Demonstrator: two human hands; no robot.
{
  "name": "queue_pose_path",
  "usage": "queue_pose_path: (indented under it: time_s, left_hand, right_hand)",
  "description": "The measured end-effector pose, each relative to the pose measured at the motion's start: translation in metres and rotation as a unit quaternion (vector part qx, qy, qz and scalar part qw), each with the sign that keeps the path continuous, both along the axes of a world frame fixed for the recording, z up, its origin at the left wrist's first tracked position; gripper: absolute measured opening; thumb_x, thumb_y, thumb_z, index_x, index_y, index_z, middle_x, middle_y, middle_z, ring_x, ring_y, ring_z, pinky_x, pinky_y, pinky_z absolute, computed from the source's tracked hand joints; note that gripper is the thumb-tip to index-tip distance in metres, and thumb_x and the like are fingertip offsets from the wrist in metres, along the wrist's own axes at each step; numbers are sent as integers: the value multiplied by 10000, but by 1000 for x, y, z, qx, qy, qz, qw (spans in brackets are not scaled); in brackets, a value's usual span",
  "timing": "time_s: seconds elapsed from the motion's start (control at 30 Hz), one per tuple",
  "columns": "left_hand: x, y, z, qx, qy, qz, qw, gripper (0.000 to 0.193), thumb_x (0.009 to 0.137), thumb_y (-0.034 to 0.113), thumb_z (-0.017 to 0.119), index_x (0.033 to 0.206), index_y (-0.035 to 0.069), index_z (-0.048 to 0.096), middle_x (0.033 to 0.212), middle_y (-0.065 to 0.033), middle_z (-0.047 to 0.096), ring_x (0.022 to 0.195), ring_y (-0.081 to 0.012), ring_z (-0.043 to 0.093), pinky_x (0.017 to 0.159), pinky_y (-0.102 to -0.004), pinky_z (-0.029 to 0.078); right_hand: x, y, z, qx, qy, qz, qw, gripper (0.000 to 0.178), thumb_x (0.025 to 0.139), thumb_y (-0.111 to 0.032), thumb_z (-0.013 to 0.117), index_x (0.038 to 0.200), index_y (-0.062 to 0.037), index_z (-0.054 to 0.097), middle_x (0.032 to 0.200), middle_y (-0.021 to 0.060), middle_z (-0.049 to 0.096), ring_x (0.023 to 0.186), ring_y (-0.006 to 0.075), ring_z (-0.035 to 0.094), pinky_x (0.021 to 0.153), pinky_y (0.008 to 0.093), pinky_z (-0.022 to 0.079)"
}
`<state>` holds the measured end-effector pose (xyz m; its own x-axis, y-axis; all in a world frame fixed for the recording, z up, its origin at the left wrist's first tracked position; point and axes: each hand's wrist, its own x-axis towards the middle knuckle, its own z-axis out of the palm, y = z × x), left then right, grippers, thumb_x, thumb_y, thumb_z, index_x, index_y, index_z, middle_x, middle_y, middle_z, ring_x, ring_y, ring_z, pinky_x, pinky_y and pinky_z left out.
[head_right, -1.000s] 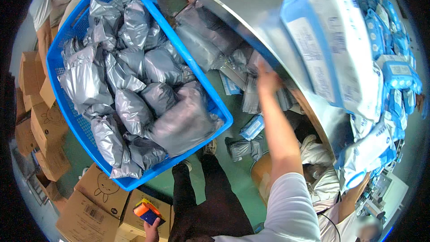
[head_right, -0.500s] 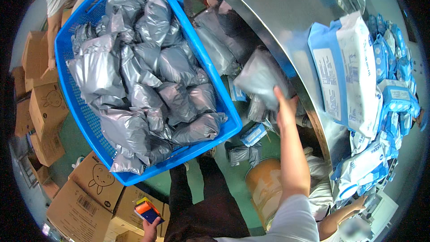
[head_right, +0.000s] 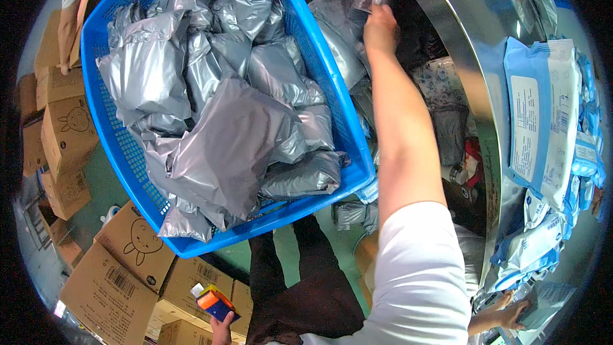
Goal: The person packs gray plastic-wrapped items into cardboard boxes and seals them using a handheld tape dispenser. The person repeatedly folds the box flaps, applies tape to the seams, and stacks the sealed boxes. Other workers are visible in the background handling similar items.
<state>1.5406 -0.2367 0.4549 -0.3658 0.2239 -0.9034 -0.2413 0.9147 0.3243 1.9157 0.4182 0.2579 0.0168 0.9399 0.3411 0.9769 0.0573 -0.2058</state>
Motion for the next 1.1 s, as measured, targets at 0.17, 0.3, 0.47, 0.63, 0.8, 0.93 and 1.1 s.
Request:
queue_pose_path:
  time_s: [0.17,0.3,0.47,0.63,0.8,0.93,1.1]
  left_hand:
    - [3,-22,9,-21,-12,18,1000,364,768,185,662,1045,16,497,939,-43,536,825,-145,527,740,-277,453]
    - [-7,-28,1,-32,-15,9,999,370,763,174,667,1044,11,491,918,-46,531,820,-145,523,729,-280,462]
    - [-11,33,-6,-24,-22,6,999,305,740,33,652,996,23,485,878,-33,558,822,-137,549,767,-279,449]
    - [-15,23,-13,0,-26,-45,999,277,746,55,654,964,31,484,869,-34,557,780,-135,552,725,-286,460]
    - [-6,35,-4,20,-17,-68,997,301,743,68,659,982,35,481,870,-24,556,775,-129,551,728,-289,460]
    - [-23,-1,-22,10,-22,-113,993,307,750,139,676,979,10,518,859,-43,553,770,-149,544,701,-278,470]
    - [0,-5,-10,-40,26,-65,997,337,757,146,668,1022,14,506,902,-55,556,800,-159,547,726,-289,465]
  right_hand:
    - [-13,-101,89,-34,540,-119,832,165,850,-157,545,938,-18,541,622,1,463,538,69,434,508,214,365]
    - [-51,-221,172,-73,640,-9,765,52,795,-12,517,826,-49,500,700,16,489,437,57,448,402,177,371]
    - [-55,-294,136,-383,493,177,761,219,762,3,562,980,-12,549,1005,89,517,897,177,555,758,283,446]
    - [-4,-342,105,-262,389,64,881,289,789,-32,545,1077,-27,528,1001,91,546,957,238,524,830,344,429]
    - [99,-312,-33,-182,548,-273,769,408,752,-48,585,1137,-5,456,940,125,566,802,226,569,755,322,460]
    - [133,-239,-94,-191,219,-273,917,570,700,-196,681,1178,-28,420,1072,175,539,980,315,536,836,370,439]
    - [123,-172,-101,-322,-134,-274,896,334,742,-246,625,967,-45,482,974,181,562,911,324,571,741,392,479]
